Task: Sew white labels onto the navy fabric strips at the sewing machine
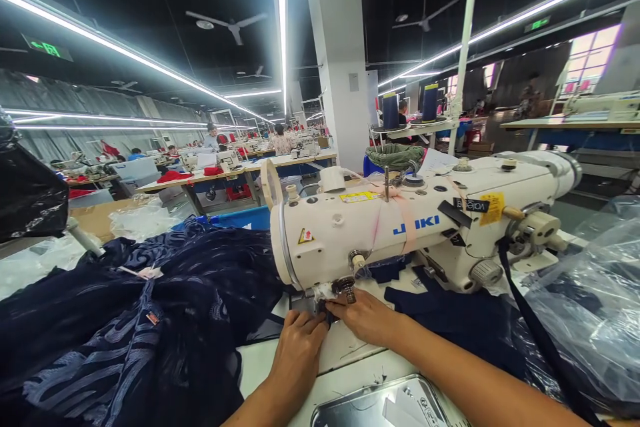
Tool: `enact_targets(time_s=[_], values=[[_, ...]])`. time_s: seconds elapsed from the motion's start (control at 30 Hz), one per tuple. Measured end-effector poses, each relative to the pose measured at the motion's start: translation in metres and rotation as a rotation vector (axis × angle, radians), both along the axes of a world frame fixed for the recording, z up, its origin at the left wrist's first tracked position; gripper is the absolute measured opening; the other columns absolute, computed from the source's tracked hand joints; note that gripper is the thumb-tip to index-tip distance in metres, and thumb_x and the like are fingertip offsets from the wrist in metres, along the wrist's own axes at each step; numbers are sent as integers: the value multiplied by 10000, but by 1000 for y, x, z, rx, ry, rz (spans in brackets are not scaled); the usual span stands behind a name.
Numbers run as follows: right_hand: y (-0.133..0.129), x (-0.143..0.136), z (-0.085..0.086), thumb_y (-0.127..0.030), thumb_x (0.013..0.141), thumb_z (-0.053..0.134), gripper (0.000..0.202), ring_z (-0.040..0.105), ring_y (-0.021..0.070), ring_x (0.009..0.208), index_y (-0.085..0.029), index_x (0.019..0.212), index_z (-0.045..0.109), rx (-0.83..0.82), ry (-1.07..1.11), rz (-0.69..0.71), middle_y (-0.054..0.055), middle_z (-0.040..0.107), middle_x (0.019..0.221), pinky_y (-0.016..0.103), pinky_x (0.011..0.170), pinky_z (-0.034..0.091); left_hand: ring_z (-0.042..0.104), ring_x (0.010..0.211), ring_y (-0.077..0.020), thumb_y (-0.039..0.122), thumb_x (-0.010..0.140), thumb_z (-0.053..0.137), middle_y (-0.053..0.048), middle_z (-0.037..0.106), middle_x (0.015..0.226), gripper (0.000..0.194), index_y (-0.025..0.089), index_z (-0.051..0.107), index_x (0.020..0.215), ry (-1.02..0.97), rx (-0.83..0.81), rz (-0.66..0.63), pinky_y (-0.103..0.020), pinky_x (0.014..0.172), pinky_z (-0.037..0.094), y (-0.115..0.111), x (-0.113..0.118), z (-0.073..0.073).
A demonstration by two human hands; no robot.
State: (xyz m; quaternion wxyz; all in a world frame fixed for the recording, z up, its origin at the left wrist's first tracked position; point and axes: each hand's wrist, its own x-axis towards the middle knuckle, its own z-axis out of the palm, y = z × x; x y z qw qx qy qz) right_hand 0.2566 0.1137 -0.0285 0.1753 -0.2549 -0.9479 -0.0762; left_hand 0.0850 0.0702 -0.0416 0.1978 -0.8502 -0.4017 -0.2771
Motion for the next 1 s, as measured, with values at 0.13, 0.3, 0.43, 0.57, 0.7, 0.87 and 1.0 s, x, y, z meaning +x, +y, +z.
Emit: enact_targets(time_s=[0.13, 0.3, 0.43, 0.57, 0.7, 0.87, 1.0], values=[[3, 1, -3, 32, 741, 380, 464, 551, 217, 1002, -99, 1151, 553, -18, 15, -19, 140, 614, 1066, 329, 863, 438, 534, 627, -164, -68, 676, 420, -11, 647, 715, 265, 174, 527, 664, -6, 5, -6, -318, 618, 340, 2, 0, 1], [3, 1, -3, -19, 782, 362, 421, 560, 225, 951, -122, 1127, 579, -26, 28, -58, 127, 633, 1024, 351, 842, 427, 546, 611, -159, -72, 696, 408, -3, 639, 686, 272, 169, 532, 682, -20, 24, -6, -315, 646, 348, 4, -1, -1], [1, 1, 1, -89, 787, 406, 386, 548, 234, 952, -155, 1123, 585, -55, 70, -82, 108, 635, 1023, 379, 870, 389, 566, 641, -167, -60, 716, 411, -8, 643, 710, 271, 165, 554, 763, 34, 50, 13, -339, 730, 363, 3, -5, -2], [-5, 4, 4, -183, 794, 458, 301, 561, 225, 881, -165, 1041, 629, -88, 66, -112, 95, 647, 948, 383, 876, 367, 593, 717, -181, -31, 735, 441, -16, 664, 773, 246, 174, 572, 773, 74, 7, 6, -381, 814, 360, 5, -22, 2], [-16, 4, 1, -283, 810, 498, 331, 536, 228, 929, -158, 1106, 577, -128, 42, -74, 93, 586, 1048, 352, 845, 390, 591, 885, -196, -48, 713, 420, -28, 675, 906, 338, 191, 602, 868, 75, -170, -43, -392, 850, 369, 12, -43, 13], [-23, -2, 1, -279, 845, 477, 300, 515, 234, 932, -163, 1112, 548, -112, 37, -105, 87, 556, 1029, 361, 834, 396, 556, 965, -223, -12, 646, 468, -41, 652, 981, 366, 194, 618, 908, -42, -291, -23, -423, 860, 378, 14, -44, 21], [-20, -2, 2, -234, 849, 458, 276, 521, 229, 931, -171, 1098, 562, -173, 69, -90, 91, 559, 1032, 368, 832, 400, 538, 873, -221, 80, 711, 550, -38, 636, 886, 190, 200, 627, 835, -11, -153, -33, -418, 804, 380, 13, -29, 17]])
